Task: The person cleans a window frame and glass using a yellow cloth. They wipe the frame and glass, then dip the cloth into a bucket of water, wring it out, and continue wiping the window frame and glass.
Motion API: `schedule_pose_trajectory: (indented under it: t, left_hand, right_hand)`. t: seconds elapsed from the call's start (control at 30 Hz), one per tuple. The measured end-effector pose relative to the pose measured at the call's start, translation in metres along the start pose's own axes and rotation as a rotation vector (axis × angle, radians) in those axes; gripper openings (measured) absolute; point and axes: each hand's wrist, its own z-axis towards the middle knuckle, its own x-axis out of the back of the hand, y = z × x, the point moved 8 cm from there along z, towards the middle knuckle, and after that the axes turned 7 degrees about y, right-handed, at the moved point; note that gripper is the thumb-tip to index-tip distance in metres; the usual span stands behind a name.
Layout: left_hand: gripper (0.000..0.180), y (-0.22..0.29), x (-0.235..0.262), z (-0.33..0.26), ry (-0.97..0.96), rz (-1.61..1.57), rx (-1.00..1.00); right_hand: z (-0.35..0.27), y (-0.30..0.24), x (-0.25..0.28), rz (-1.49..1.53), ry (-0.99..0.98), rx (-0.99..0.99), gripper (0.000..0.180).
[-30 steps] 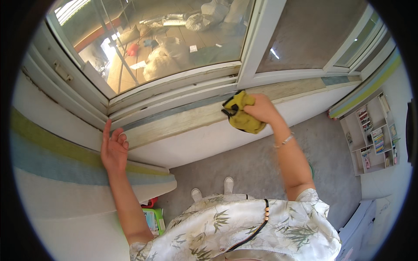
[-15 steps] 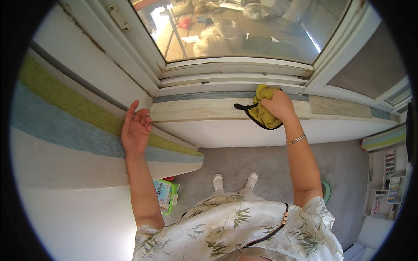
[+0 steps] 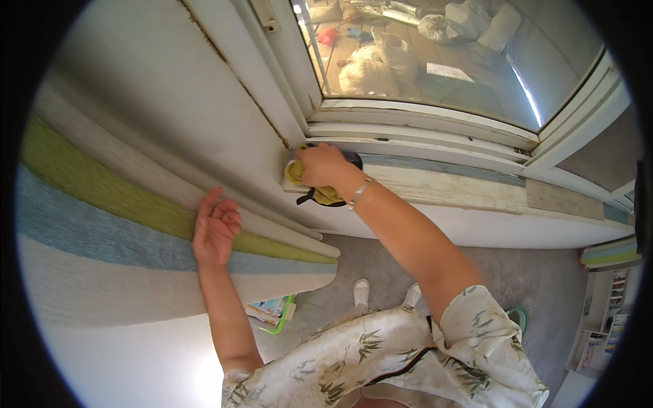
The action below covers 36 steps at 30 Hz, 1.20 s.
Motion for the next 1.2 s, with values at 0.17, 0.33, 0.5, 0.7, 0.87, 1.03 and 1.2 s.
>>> schedule_pose_trajectory:
  t: [0.17, 0.33, 0.5, 0.7, 0.87, 1.03, 1.2]
  left_hand:
    - [0.068, 0.002, 0.009, -0.016, -0.011, 0.031, 0.009]
    - [0.070, -0.011, -0.004, -0.013, -0.027, 0.010, 0.028]
    - [0.065, -0.031, -0.022, -0.007, -0.159, -0.001, 0.043]
    - [0.069, -0.031, -0.037, -0.015, -0.179, -0.011, 0.097]
    - [0.071, -0.022, -0.046, -0.019, -0.171, 0.064, 0.095]
    - [0.066, -0.009, -0.031, -0.030, -0.154, 0.019, 0.072]
    - [0.075, -0.003, -0.012, -0.022, -0.130, 0.103, 0.059]
  right_hand:
    - [-0.005, -0.049, -0.011, -0.198, -0.061, 0.220, 0.026]
    - [-0.114, -0.080, -0.057, -0.135, -0.523, 0.445, 0.030]
    - [-0.129, -0.052, 0.015, 0.190, -0.380, 0.174, 0.039]
    - [-0.055, -0.038, 0.068, 0.195, 0.395, -0.006, 0.058]
    - [-0.001, -0.014, -0.002, 0.195, 0.228, -0.264, 0.050]
    - [-0.041, -0.039, -0.015, 0.293, -0.410, 0.103, 0.044]
    - [-0.108, -0.023, 0.046, 0.562, -0.414, 0.053, 0.044]
